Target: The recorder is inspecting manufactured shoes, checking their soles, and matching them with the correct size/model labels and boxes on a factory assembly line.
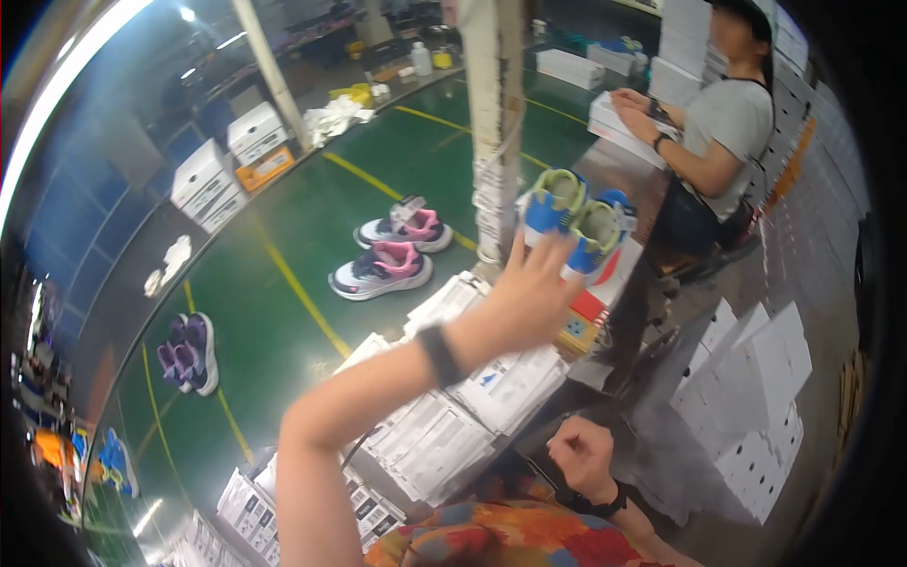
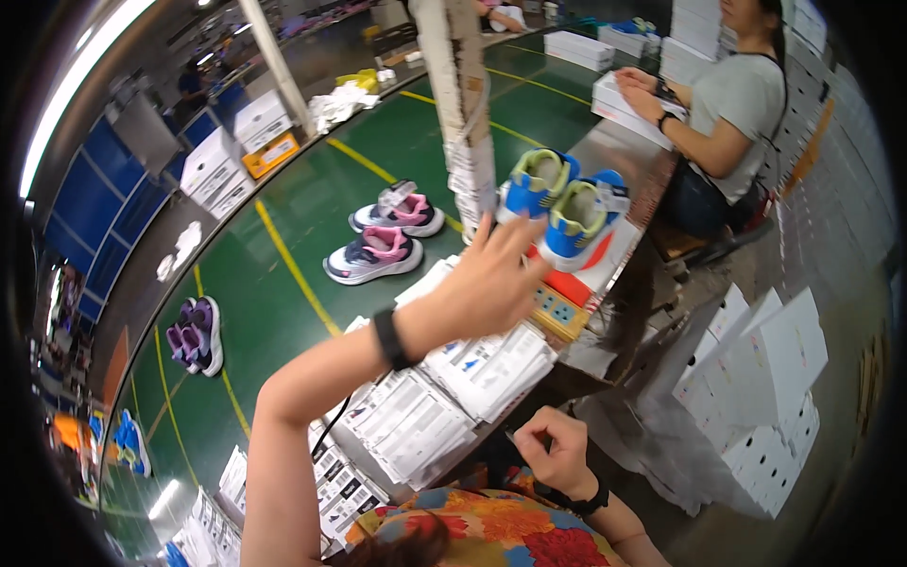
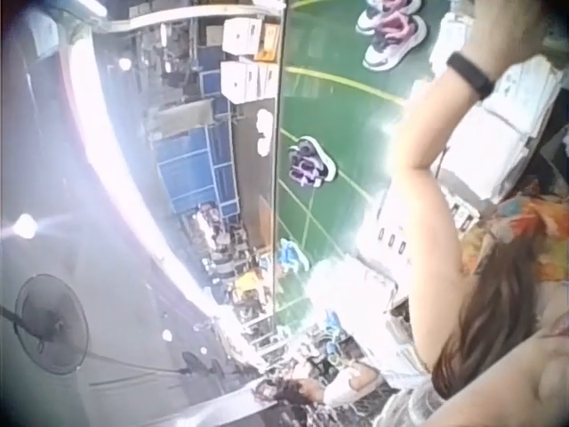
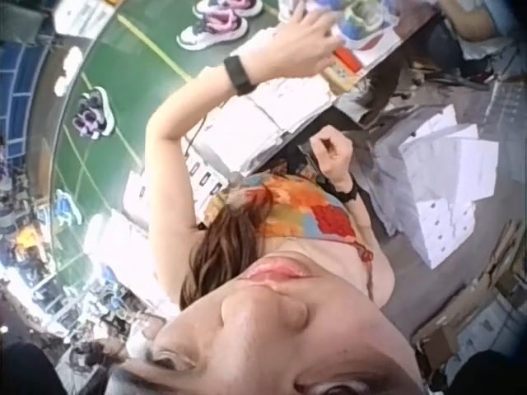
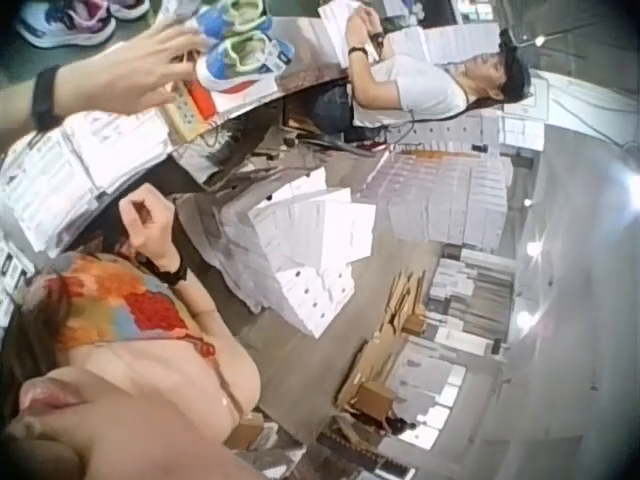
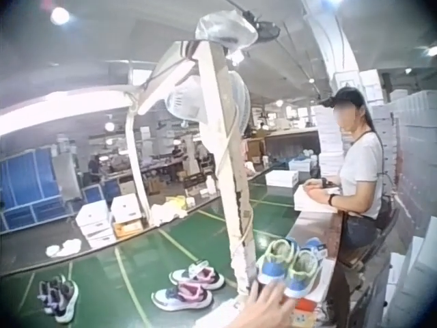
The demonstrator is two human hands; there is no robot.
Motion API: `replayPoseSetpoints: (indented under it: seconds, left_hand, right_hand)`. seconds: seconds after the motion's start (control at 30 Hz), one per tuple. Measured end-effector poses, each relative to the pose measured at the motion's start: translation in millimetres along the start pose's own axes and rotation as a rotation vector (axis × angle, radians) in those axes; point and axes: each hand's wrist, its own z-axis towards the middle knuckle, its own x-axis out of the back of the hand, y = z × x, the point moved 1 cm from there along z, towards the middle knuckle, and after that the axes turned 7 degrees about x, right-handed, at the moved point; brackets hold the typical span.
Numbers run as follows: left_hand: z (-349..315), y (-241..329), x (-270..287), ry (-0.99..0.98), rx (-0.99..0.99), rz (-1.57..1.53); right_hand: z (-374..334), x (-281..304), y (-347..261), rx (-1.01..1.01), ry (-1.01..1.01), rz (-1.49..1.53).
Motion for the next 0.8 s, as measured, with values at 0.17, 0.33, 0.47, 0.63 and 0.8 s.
replayPoseSetpoints:
  seconds: [0.17,0.33,0.47,0.63,0.8]
  left_hand:
    - [-154,32,109,-0.403,0.185,-0.342]
    - [-223,83,232,-0.365,0.195,-1.155]
    - [-278,130,271,-0.51,-0.143,-1.052]
    - [-352,170,290,-0.521,0.056,-1.017]
    - [-390,184,316,0.015,0.25,-0.812]
  right_hand:
    - [33,-36,-36,-0.01,-0.615,0.247]
    - [65,-94,-68,0.281,-1.02,0.542]
    - [73,-139,-109,0.372,-1.245,0.833]
    - [52,-212,-160,0.502,-1.671,1.004]
    - [0,-267,-195,0.781,-1.708,1.05]
